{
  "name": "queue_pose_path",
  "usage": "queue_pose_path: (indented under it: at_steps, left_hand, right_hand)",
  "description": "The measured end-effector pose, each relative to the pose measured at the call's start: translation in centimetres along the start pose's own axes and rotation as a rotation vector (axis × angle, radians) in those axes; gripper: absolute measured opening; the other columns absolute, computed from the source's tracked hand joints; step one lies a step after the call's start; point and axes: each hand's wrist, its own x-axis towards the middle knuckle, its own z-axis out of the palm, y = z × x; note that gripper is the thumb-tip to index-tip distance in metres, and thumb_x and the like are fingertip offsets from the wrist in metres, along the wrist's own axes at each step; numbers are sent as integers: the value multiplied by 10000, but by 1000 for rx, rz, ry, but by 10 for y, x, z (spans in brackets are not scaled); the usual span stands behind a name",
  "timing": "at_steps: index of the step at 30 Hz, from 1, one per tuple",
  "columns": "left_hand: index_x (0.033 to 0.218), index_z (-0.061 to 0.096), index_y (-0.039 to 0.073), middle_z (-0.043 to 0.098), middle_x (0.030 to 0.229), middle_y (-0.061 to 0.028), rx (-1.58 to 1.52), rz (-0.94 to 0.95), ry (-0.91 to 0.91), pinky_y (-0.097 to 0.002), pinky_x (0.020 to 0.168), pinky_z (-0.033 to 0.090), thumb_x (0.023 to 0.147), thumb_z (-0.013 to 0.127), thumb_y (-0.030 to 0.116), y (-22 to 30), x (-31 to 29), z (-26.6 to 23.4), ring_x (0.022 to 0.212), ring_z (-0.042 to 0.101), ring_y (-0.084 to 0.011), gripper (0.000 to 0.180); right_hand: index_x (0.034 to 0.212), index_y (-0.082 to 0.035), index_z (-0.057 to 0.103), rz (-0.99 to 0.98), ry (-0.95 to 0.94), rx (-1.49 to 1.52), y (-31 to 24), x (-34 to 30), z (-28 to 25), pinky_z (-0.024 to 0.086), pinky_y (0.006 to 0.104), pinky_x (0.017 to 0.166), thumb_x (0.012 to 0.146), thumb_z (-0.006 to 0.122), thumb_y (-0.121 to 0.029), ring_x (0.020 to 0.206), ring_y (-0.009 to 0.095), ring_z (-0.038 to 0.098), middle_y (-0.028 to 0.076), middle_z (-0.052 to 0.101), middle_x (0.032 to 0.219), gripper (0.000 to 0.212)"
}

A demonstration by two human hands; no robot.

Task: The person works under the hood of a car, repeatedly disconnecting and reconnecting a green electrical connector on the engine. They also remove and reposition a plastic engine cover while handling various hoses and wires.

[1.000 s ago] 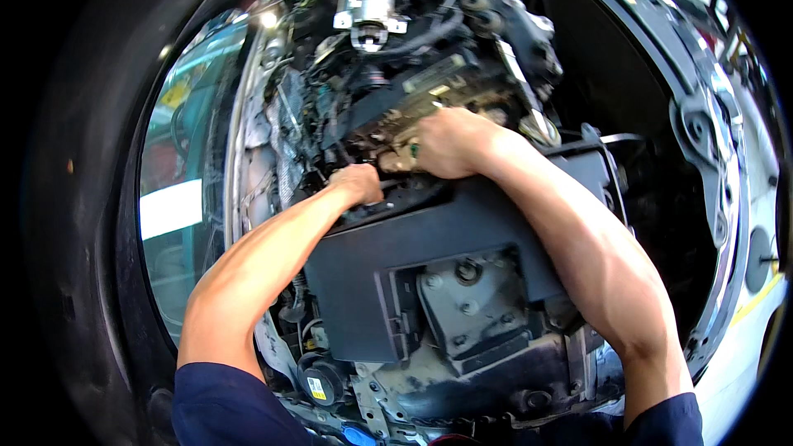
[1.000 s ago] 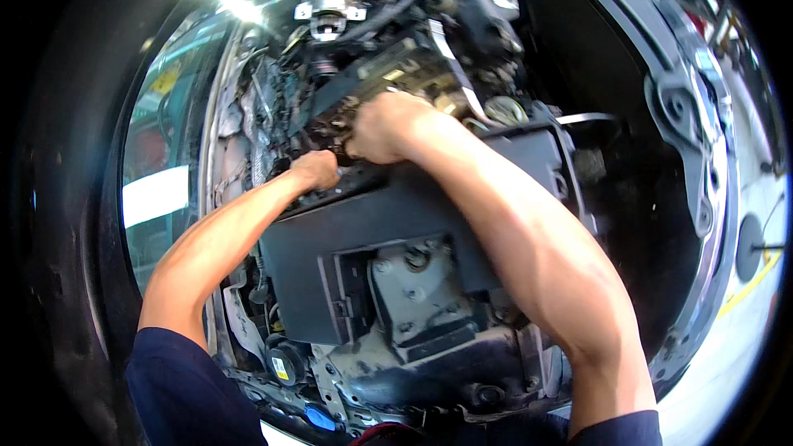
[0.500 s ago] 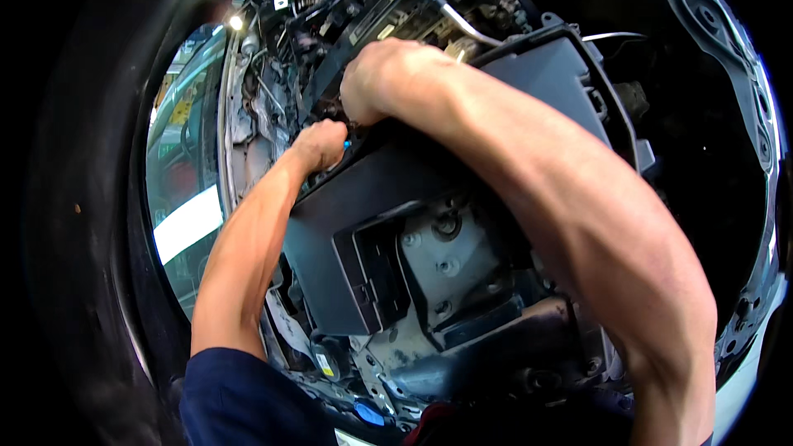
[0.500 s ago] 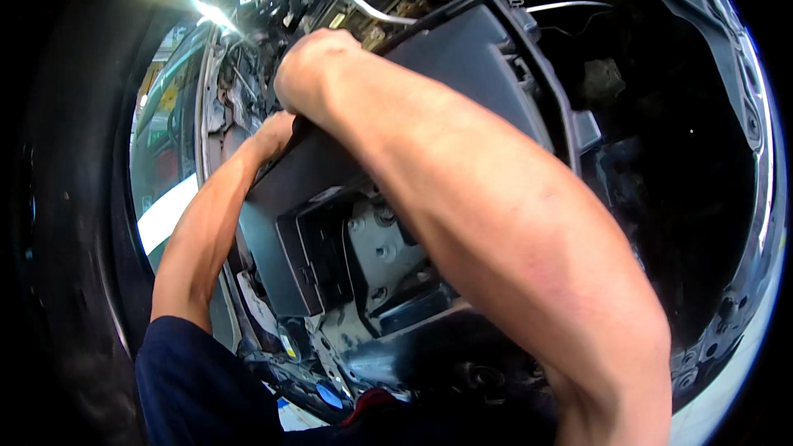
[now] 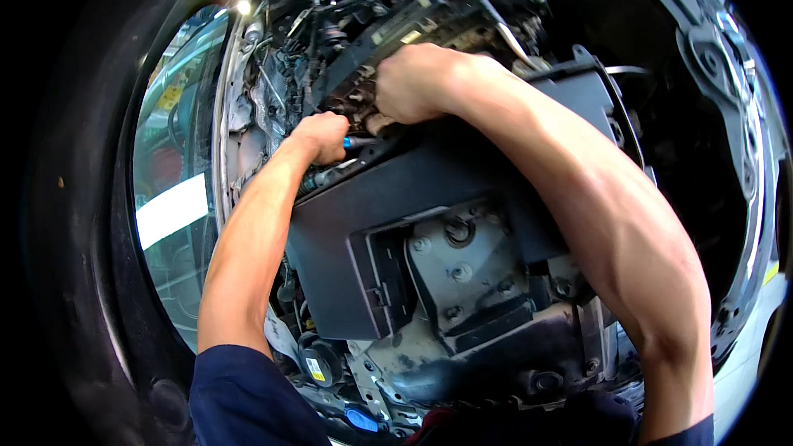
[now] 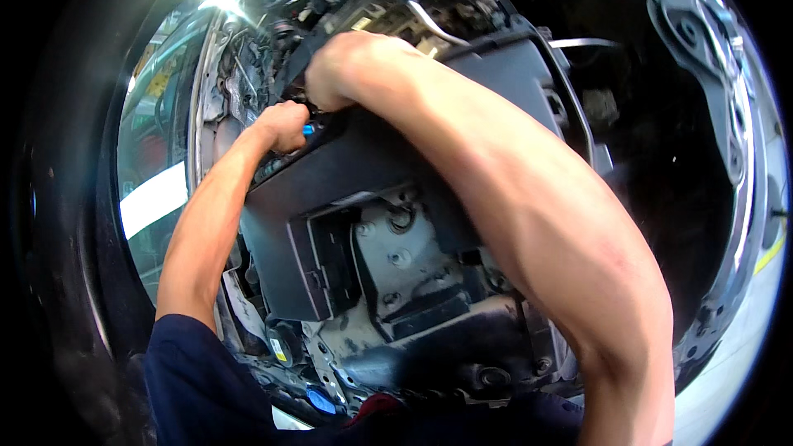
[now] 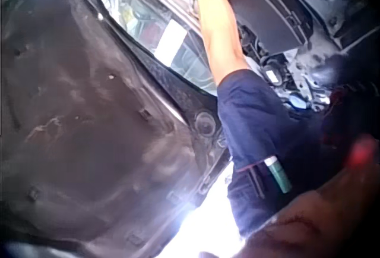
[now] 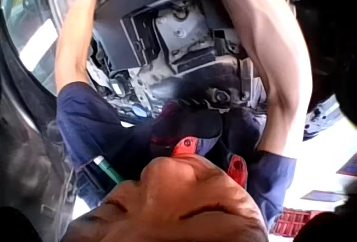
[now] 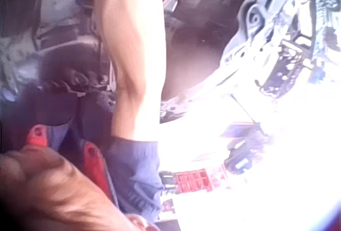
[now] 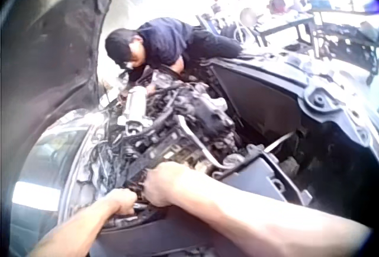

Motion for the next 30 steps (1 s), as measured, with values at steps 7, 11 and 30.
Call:
queue_pose_path:
  at_steps: [7, 11, 30]
  left_hand:
    - [919, 742, 21, 721, 1005, -189, -250, 33, 70, -421, 814, 566, 721, 660, 201, -3, -14, 13, 963, 697, -337, 279]
    - [876, 735, -4, 717, 971, -215, -478, 27, 114, -433, 791, 565, 727, 642, 190, -6, -6, 31, 934, 696, -362, 262]
    - [1057, 641, -41, 662, 793, -107, -1738, 92, 12, -263, 599, 559, 930, 628, 202, -27, -30, 68, 675, 666, -153, 274]
  right_hand:
    - [1126, -6, 690, 71, -56, 275, 4, -5, 3, 523, 402, 878, 893, 644, -299, 961, 345, 688, 200, 711, 1028, 377]
    - [1103, 50, 644, 156, -533, 487, 2, 36, -12, 554, 346, 782, 880, 681, -143, 850, 207, 688, 137, 723, 979, 297]
    - [1149, 27, 598, 164, -871, 177, 5, 104, 63, 563, 355, 744, 871, 651, -149, 824, 249, 718, 153, 722, 955, 334]
